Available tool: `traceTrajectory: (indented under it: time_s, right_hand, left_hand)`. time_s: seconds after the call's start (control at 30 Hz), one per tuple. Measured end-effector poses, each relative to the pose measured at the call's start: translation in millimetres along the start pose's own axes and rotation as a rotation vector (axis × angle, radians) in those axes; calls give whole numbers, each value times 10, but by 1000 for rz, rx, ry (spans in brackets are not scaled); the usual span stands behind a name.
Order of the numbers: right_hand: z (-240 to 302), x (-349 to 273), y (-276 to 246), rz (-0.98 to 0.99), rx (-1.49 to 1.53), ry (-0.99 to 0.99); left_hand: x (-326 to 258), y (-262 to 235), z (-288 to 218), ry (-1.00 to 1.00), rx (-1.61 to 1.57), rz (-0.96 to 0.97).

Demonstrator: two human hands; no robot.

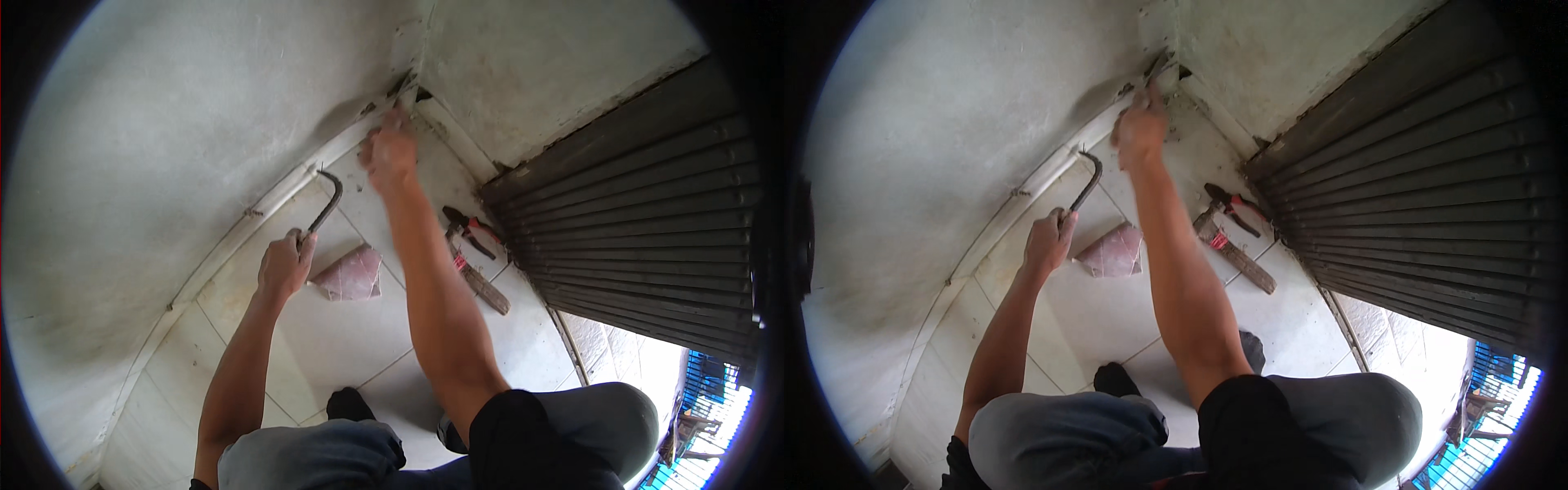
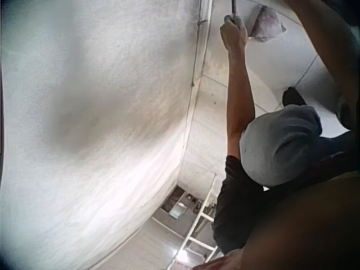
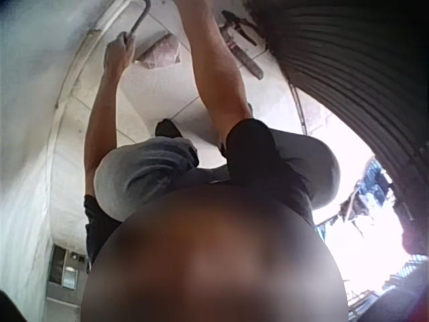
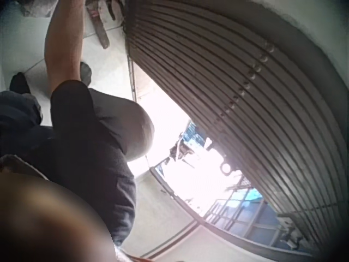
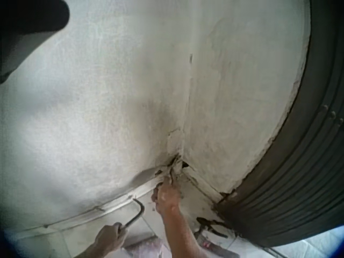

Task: The recorder uses a crowbar, hammer, and putty knife to scrape and repair a damaged section of a wall near a doorway.

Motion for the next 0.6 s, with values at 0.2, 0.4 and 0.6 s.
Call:
traceTrajectory:
  time_s: [0.2,0.4,0.6]
  right_hand:
    - [4,-72,126,1,28,71]
    - [106,23,33,6,1,-10]
    - [114,122,-228,-99,-58,-26]
  left_hand:
    - [-25,-123,-59,-3,-2,-21]
    - [30,-386,-403,61,-36,-76]
    - [130,-565,-694,104,-44,-105]
Point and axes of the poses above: each hand's wrist, its own x-axis towards the middle knuckle, its own y-axis out of the palm, z = x × y, the point moved 8 cm from there along x, towards the middle knuckle, and after that the axes turned 2 degrees about x, right-handed, at the moved point
